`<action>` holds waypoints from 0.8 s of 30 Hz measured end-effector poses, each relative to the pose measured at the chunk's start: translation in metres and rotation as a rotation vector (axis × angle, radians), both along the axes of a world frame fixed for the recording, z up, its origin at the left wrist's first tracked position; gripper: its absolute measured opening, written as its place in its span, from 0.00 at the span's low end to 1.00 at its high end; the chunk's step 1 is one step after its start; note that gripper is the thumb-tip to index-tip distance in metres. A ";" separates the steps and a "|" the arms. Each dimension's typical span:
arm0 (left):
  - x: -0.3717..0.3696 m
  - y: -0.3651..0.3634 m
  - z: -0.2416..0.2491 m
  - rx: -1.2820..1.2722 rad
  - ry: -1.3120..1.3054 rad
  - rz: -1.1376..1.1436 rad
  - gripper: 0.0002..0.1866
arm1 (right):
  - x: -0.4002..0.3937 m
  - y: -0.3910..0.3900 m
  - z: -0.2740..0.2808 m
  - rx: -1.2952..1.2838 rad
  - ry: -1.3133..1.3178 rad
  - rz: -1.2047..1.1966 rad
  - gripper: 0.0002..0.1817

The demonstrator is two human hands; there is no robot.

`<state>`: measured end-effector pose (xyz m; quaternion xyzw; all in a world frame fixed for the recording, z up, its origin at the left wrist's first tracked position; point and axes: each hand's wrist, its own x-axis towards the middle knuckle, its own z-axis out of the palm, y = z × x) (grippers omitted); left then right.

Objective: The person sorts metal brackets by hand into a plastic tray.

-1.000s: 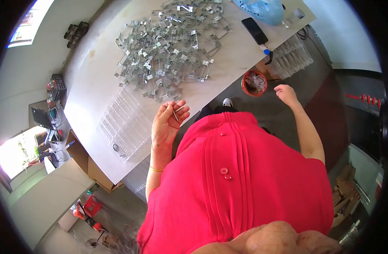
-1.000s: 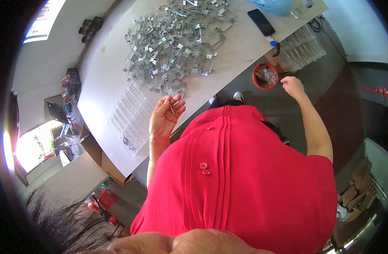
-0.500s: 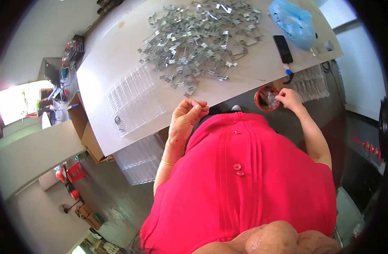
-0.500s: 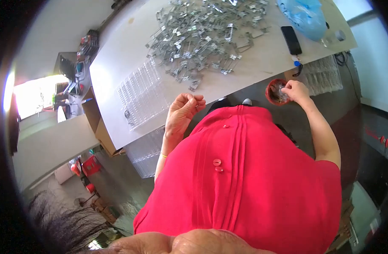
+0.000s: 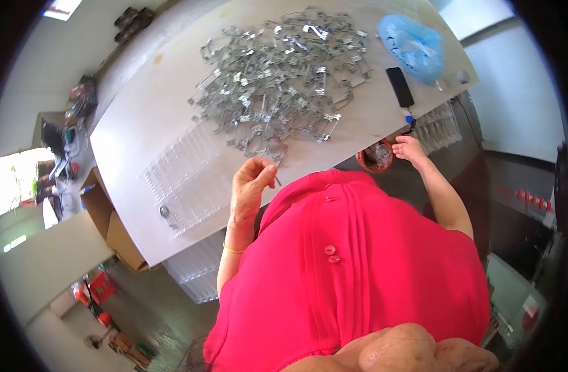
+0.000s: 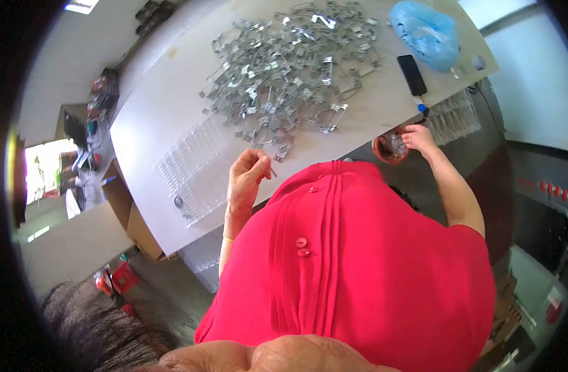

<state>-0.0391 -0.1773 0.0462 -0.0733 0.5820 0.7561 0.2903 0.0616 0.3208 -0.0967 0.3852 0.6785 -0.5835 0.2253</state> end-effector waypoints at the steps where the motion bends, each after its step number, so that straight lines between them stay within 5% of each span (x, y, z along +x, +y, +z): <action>1: -0.003 -0.002 -0.001 -0.016 0.004 0.009 0.05 | 0.007 0.005 -0.001 -0.191 0.051 -0.372 0.25; 5: -0.019 -0.007 -0.004 -0.031 -0.049 -0.017 0.06 | 0.011 -0.017 0.033 -0.608 0.206 -0.768 0.26; 7: -0.026 -0.002 -0.003 -0.045 -0.072 -0.050 0.06 | 0.013 -0.025 0.033 -0.611 0.238 -0.748 0.24; 9: -0.029 0.004 -0.004 -0.005 -0.066 -0.036 0.07 | 0.014 -0.026 0.022 -0.428 0.190 -0.382 0.23; 10: -0.030 0.009 -0.002 -0.009 -0.065 -0.037 0.07 | 0.016 -0.023 0.019 -0.118 0.121 0.020 0.25; 15: -0.029 0.028 0.004 -0.009 -0.045 -0.004 0.08 | 0.026 -0.008 -0.035 0.463 0.066 0.500 0.29; 17: -0.026 0.033 0.006 -0.039 -0.055 0.039 0.08 | 0.023 0.012 -0.066 -0.160 -0.199 -0.248 0.23; 19: -0.023 0.041 0.011 -0.070 -0.059 0.087 0.08 | 0.035 0.059 -0.159 -0.325 -0.198 -0.384 0.16; 20: -0.020 0.045 0.014 -0.085 -0.059 0.097 0.08 | 0.021 0.049 -0.149 -0.371 -0.226 -0.639 0.13; 24: -0.008 0.058 0.016 -0.115 -0.094 0.198 0.07 | -0.016 0.045 -0.153 -0.571 -0.196 -0.752 0.11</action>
